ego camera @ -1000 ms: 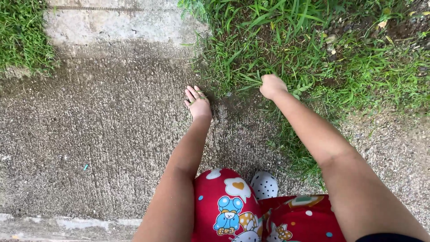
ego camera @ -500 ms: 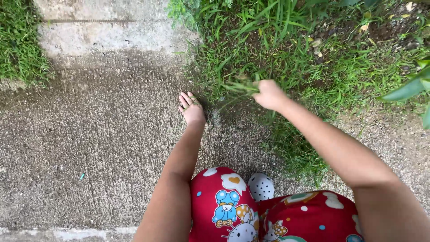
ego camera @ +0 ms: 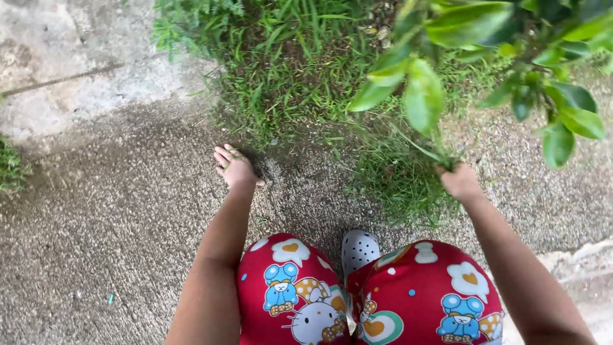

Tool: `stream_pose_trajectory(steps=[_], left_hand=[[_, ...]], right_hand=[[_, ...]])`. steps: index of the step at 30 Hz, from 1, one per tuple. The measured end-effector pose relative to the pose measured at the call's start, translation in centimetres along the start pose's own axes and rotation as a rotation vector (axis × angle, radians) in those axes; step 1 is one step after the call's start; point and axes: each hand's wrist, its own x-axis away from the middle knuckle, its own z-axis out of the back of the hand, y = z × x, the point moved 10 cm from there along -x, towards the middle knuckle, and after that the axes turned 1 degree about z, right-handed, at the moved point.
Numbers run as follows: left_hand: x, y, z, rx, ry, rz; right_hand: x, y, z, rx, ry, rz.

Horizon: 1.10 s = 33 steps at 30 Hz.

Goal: Manually pulling weeds and grass from a garden bed near a bush and a mossy stone.

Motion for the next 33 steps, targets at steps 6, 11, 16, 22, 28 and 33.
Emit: stream_pose_trajectory(steps=[6,11,16,22,28,33], left_hand=[[4.9,0.3,4.2,-0.104,-0.011,-0.063],[-0.4,-1.5,0.4,-0.262,-0.071,-0.178],[-1.1,0.0,5.3,-0.124,0.082,-0.226],[11.6,10.9,14.6,-0.206,-0.050,-0.549],[25.1,19.6,17.4,-0.394,-0.132,-0.758],[29.7,23.6,15.6,-0.146,-0.074,-0.934]], right_hand=[[3.1,-0.1,-1.1,-0.003,-0.097,-0.063],[2.7,1.0,0.2,-0.041,-0.020,0.043],[0.6,1.6,2.7,0.119,0.201,0.173],[2.5,-1.8,8.0,0.219,0.223,0.202],[7.5,-4.5,12.5,-0.047,0.080,0.164],[8.4,-4.0,12.7,-0.360,0.049,0.196]])
